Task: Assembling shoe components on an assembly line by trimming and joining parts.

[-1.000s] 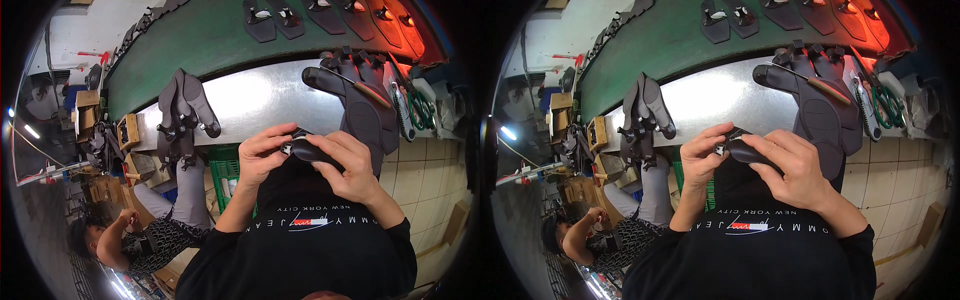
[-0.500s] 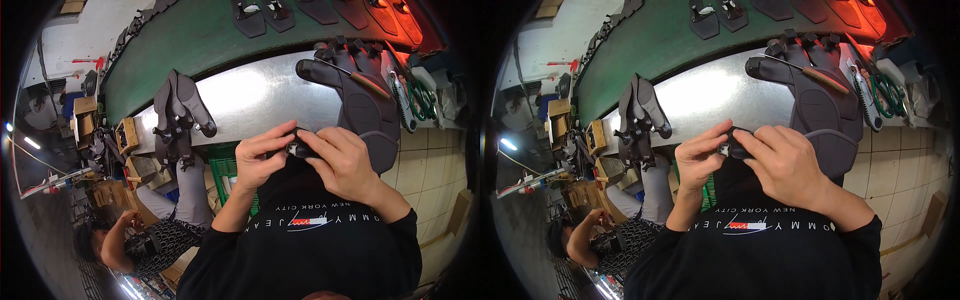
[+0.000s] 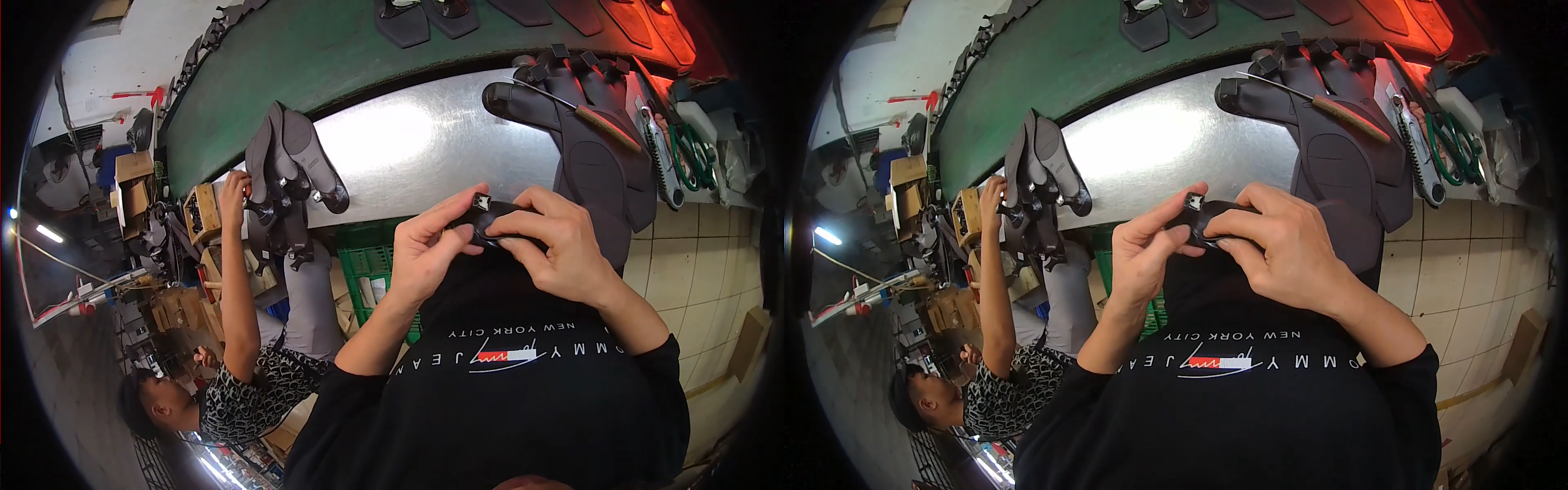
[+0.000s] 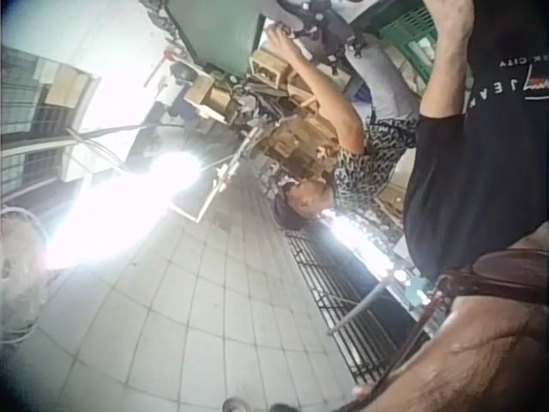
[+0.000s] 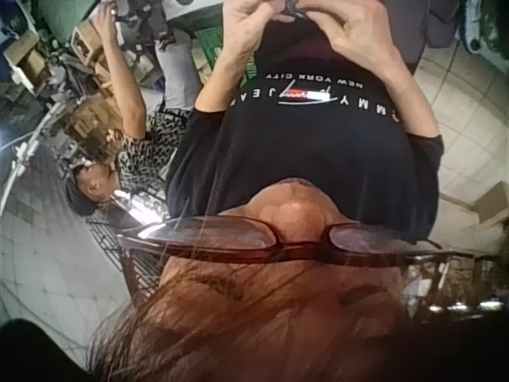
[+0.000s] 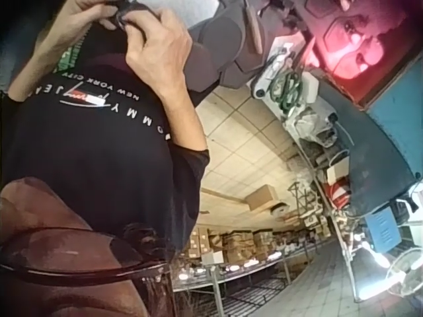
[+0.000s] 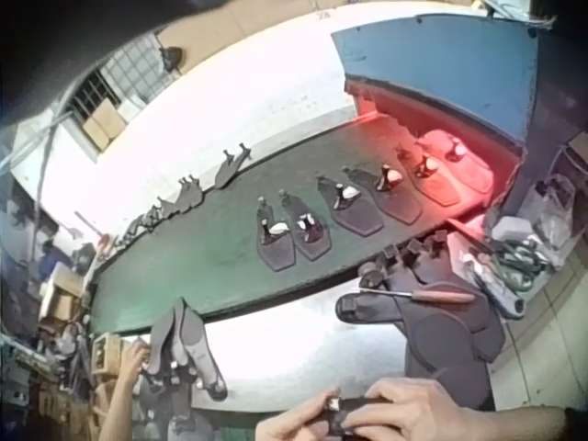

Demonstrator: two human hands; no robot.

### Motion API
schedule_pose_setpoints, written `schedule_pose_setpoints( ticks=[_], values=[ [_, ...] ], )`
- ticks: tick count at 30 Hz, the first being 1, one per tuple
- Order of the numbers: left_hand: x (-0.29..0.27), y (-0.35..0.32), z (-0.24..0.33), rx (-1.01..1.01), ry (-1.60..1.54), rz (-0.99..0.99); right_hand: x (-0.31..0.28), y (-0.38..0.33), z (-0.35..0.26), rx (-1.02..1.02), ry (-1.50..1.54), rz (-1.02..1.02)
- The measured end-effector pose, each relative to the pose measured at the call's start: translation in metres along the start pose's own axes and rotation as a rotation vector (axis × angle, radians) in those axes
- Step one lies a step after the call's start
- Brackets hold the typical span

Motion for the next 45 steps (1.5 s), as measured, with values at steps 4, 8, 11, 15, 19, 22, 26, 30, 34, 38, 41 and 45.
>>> schedule_pose_setpoints(
  ticks=[4, 8, 11, 15, 19, 22, 26, 30, 34, 38, 41, 45],
  values=[
    [-0.006, 0.001, -0.006, -0.018, 0.021, 0.043, -0.004, 0.003, -0.002, -0.107, -0.178, -0.044],
    [-0.008, 0.006, -0.003, -0.079, -0.019, 0.076, -0.008, 0.005, 0.0, -0.061, -0.083, -0.166],
    [-0.005, 0.009, 0.0, -0.088, 0.025, 0.097, -0.003, 0.004, 0.003, -0.058, -0.06, -0.113],
    [0.002, 0.011, 0.001, -0.023, 0.059, 0.125, 0.003, 0.003, 0.006, -0.02, -0.033, -0.059],
    [0.003, 0.011, 0.0, 0.009, 0.063, 0.141, 0.008, 0.003, 0.01, -0.019, -0.048, 0.001],
    [-0.001, 0.014, 0.0, -0.059, 0.041, 0.14, 0.01, 0.0, 0.012, -0.077, -0.067, 0.068],
    [-0.009, 0.016, 0.002, -0.228, -0.178, 0.145, 0.012, -0.003, 0.013, -0.262, -0.14, 0.204],
    [-0.006, 0.015, 0.006, -0.263, -0.196, 0.119, 0.011, -0.005, 0.015, -0.303, -0.131, 0.216],
    [-0.002, 0.016, 0.012, -0.239, -0.085, 0.091, 0.01, -0.003, 0.011, -0.237, -0.057, 0.156],
    [-0.007, 0.009, 0.005, -0.336, 0.101, -0.005, 0.009, -0.007, 0.011, -0.1, 0.04, 0.154],
    [-0.007, 0.006, -0.002, -0.28, 0.205, -0.051, 0.009, -0.007, 0.012, -0.078, 0.051, 0.137],
    [-0.005, 0.006, 0.001, -0.376, 0.068, -0.061, 0.011, -0.008, 0.014, -0.073, 0.027, 0.126]
  ],
)
Point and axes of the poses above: each hand's wrist, its own y-axis towards the middle knuckle, its own x-axis out of the palm, z = x × y, the point moved 1 cm from there along y, towards the middle knuckle, and after that the axes turned 11 degrees about x, right-handed, at the moved point
